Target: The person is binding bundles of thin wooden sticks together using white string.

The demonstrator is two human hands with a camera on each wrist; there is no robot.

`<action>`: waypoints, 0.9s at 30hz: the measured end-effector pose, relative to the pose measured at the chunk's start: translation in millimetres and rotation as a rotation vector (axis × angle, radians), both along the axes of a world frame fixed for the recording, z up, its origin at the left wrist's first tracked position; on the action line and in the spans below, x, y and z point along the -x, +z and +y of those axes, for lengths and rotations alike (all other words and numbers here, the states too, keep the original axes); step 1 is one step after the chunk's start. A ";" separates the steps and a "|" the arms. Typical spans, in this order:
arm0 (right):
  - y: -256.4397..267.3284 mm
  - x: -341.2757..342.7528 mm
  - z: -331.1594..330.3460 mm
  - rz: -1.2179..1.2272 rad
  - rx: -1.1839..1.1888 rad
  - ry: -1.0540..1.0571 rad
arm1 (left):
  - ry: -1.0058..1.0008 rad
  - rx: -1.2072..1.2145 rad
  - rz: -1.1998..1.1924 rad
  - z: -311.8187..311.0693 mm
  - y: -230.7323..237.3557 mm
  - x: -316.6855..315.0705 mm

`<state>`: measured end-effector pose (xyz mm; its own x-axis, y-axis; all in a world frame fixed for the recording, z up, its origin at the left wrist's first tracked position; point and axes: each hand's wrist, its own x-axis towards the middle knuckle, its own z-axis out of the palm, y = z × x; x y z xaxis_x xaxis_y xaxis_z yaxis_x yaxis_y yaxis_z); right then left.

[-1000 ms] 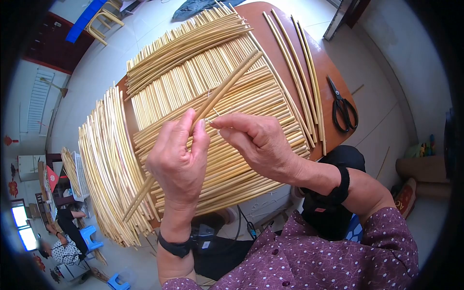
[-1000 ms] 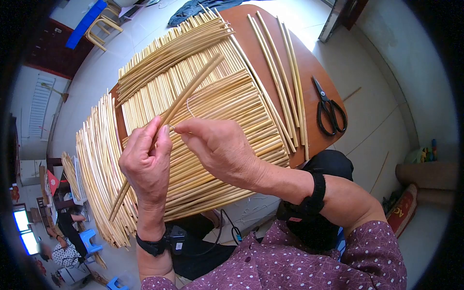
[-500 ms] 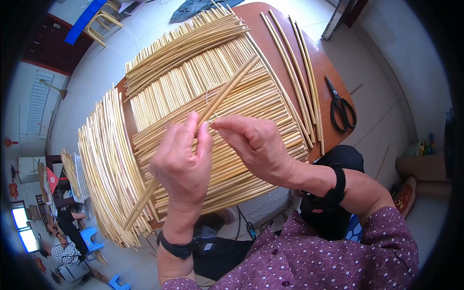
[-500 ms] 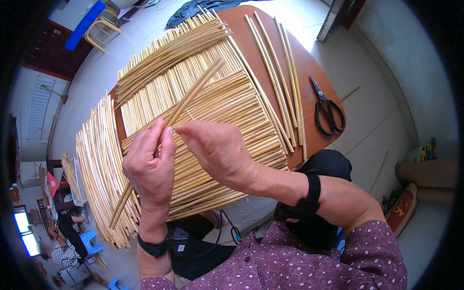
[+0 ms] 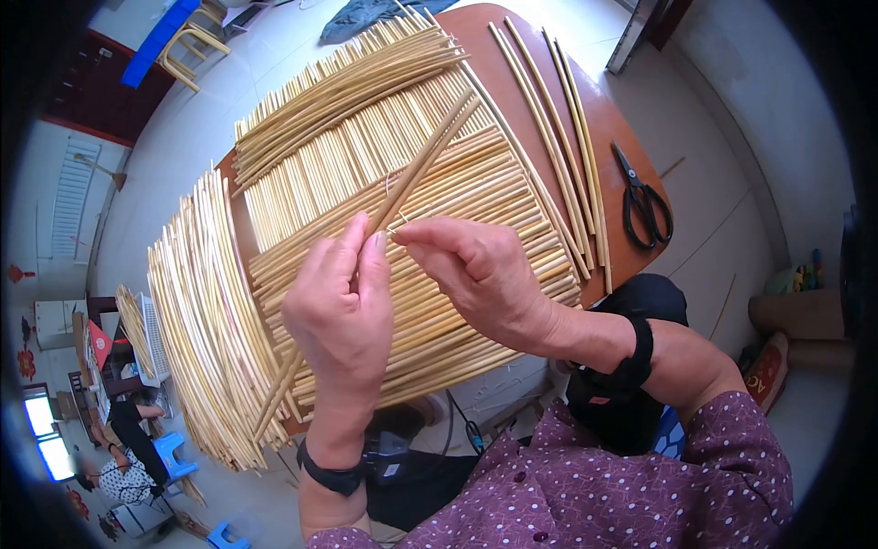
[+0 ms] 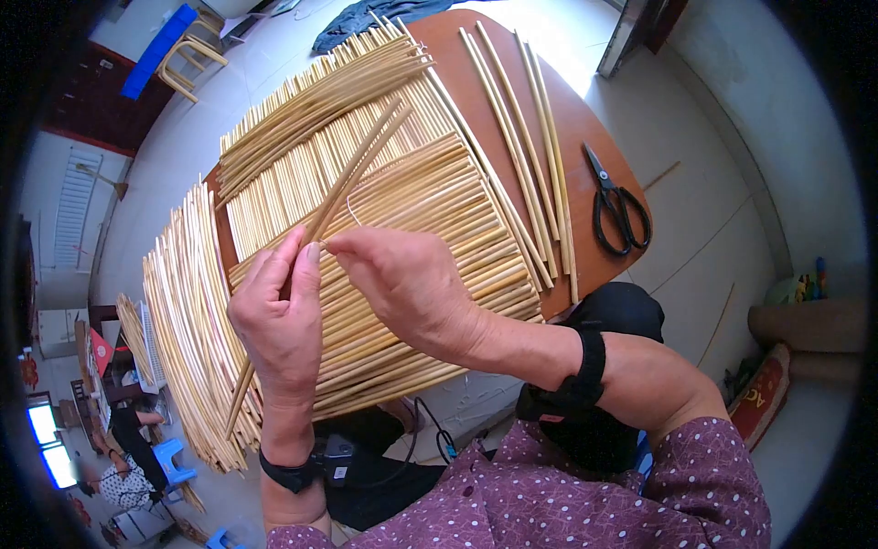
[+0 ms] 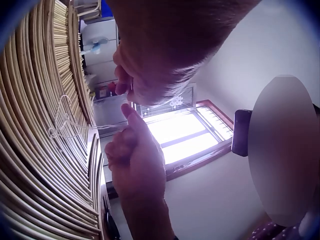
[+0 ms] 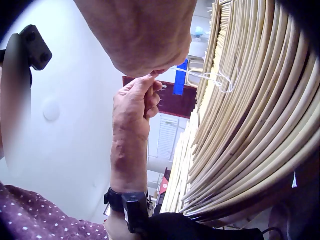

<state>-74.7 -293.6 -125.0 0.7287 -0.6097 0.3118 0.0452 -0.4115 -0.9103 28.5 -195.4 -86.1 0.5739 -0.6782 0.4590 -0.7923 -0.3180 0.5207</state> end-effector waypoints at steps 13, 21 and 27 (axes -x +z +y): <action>-3.0 -2.4 2.4 0.039 0.008 -0.009 | 0.012 -0.144 -0.041 3.7 0.2 -0.9; -5.4 -1.9 3.2 0.085 0.012 -0.040 | 0.034 -0.194 -0.204 3.0 -3.0 2.7; -5.7 -1.1 2.7 0.074 0.030 -0.053 | 0.044 -0.195 -0.255 2.1 -4.9 5.3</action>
